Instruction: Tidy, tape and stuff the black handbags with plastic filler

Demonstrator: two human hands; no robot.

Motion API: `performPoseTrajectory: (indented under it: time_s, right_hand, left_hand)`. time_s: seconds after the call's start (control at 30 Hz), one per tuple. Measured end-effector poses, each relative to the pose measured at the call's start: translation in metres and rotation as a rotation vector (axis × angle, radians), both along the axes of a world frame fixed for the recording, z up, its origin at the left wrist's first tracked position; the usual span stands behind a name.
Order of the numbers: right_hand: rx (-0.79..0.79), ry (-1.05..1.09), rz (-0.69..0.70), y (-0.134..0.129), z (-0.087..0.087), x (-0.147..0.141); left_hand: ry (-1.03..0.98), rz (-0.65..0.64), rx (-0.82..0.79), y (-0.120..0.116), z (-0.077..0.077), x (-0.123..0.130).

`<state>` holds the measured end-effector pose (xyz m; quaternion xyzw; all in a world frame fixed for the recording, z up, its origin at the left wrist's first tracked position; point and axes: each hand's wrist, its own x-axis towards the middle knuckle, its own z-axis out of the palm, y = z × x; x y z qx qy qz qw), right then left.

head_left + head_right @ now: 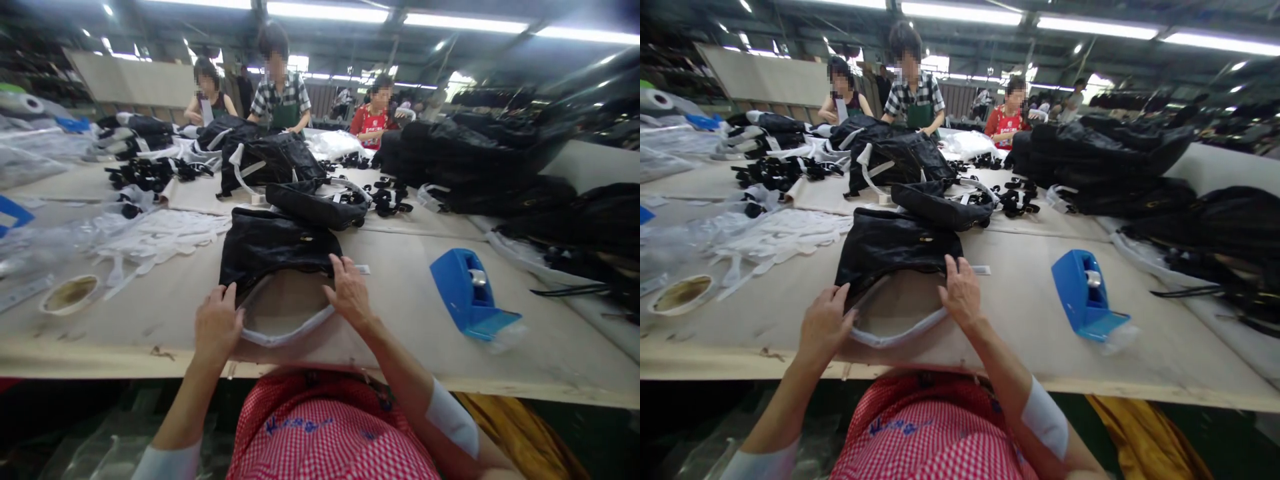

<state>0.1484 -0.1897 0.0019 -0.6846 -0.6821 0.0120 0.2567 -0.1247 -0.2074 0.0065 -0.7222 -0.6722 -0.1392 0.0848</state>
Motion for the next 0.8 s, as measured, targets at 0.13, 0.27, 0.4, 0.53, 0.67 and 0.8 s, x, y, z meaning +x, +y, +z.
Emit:
performPoseTrajectory:
  time_s: [0.13, 0.27, 0.4, 0.53, 0.67, 0.8]
  right_hand:
    - [-0.167, 0.219, -0.028, 0.026, -0.011, 0.048]
    - [-0.207, 0.752, 0.169, 0.039, 0.012, 0.056]
    - [-0.368, 1.052, 0.395, 0.025, 0.051, 0.051]
    - [-0.411, 1.125, 0.433, 0.003, 0.071, 0.044]
    - [-0.417, 1.104, 0.484, -0.009, 0.083, 0.035]
    - [-0.437, 1.058, 0.552, -0.011, 0.095, 0.025]
  left_hand:
    - [-0.001, 0.056, -0.093, 0.001, -0.001, 0.031]
    - [-0.264, -0.062, -0.210, 0.003, 0.000, 0.025]
    - [-0.480, -0.546, -0.446, -0.004, 0.021, -0.007]
    - [-0.579, -0.549, -0.629, -0.009, 0.035, -0.025]
    - [-0.584, -0.296, -0.555, 0.002, 0.028, -0.021]
    - [-0.542, -0.274, -0.371, 0.019, 0.025, -0.012]
